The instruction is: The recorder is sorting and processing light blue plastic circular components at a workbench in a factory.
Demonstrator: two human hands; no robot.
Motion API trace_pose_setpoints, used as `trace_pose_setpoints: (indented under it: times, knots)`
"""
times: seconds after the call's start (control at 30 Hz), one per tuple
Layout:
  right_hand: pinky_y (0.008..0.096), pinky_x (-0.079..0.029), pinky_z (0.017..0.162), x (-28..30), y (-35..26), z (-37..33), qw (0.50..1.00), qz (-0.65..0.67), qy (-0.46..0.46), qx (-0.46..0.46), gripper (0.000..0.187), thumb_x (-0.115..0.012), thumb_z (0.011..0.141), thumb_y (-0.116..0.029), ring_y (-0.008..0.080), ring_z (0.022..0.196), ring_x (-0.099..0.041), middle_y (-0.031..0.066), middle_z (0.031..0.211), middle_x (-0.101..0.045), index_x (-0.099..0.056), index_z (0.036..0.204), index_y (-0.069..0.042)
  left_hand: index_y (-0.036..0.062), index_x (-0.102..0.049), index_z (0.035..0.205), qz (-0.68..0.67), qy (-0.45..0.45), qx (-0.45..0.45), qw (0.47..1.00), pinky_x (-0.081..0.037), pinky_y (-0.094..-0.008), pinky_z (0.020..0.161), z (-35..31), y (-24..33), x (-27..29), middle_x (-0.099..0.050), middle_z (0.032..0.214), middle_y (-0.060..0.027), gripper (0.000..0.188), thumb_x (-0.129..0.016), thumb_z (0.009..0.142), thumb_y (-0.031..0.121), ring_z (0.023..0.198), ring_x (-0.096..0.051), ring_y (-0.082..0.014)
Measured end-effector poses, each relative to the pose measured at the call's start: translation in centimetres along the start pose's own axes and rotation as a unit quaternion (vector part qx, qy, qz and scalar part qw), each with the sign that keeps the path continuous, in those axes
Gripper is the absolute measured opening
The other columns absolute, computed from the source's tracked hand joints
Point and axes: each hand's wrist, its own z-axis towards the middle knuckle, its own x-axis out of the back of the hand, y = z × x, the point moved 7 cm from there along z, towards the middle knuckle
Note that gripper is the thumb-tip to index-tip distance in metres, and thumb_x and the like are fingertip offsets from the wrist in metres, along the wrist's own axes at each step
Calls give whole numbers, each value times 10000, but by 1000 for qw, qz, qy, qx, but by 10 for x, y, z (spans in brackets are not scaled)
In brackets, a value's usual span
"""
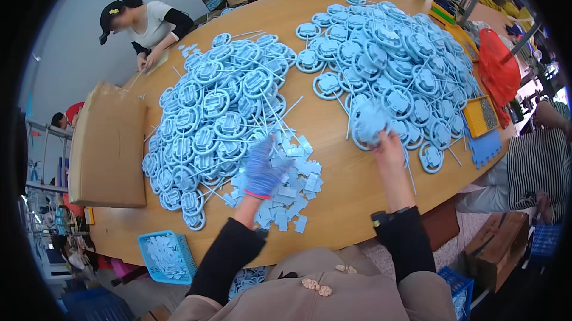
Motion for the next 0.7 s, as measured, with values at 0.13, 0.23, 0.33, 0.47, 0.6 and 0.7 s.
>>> trace_pose_setpoints:
  times: [0.13,0.23,0.33,0.47,0.6,0.7]
  knots:
    - [360,-506,777,-66,-15,-7,998,-27,-51,-11,475,-648,856,-165,201,959,-606,82,1096,-605,-444,1275,-72,75,-493,1285,302,-52,80,948,-360,-446,998,26,-90,69,-507,1290,-170,718,-728,689,398,1175,-478,-344]
    - [333,-500,782,-83,41,-9,939,-314,-137,-16,426,-661,845,-182,197,940,-610,95,1084,-610,-518,1218,-35,103,-467,1318,325,-101,175,924,-352,-449,1009,62,-130,80,-493,1309,-177,750,-710,697,447,1195,-467,-348]
    - [355,-493,780,-121,77,-29,819,-540,-184,60,372,-663,786,-155,247,901,-599,127,991,-617,-595,1125,-15,120,-448,1338,290,-121,259,913,-379,-442,989,82,-155,74,-500,1299,-187,805,-716,673,485,1165,-500,-344]
    - [439,-462,819,-142,111,-25,706,-671,-163,159,296,-688,713,-176,359,957,-559,174,979,-594,-584,940,-17,100,-430,1343,232,-138,237,933,-428,-405,946,97,-161,49,-553,1226,-207,822,-739,650,414,1108,-545,-343]
    - [439,-476,791,-175,136,-56,678,-696,-200,128,545,-661,690,-102,364,963,-552,188,996,-578,-496,1204,-34,111,-392,1367,261,-216,243,909,-391,-409,987,68,-134,66,-495,1279,-229,812,-723,655,316,1146,-500,-360]
    - [424,-476,720,-169,133,-90,664,-670,-189,274,399,-584,746,-58,330,864,-555,155,903,-546,-488,1132,-18,113,-397,1354,331,-193,153,911,-420,-438,925,31,-133,68,-515,1212,-203,779,-719,670,305,1074,-523,-367]
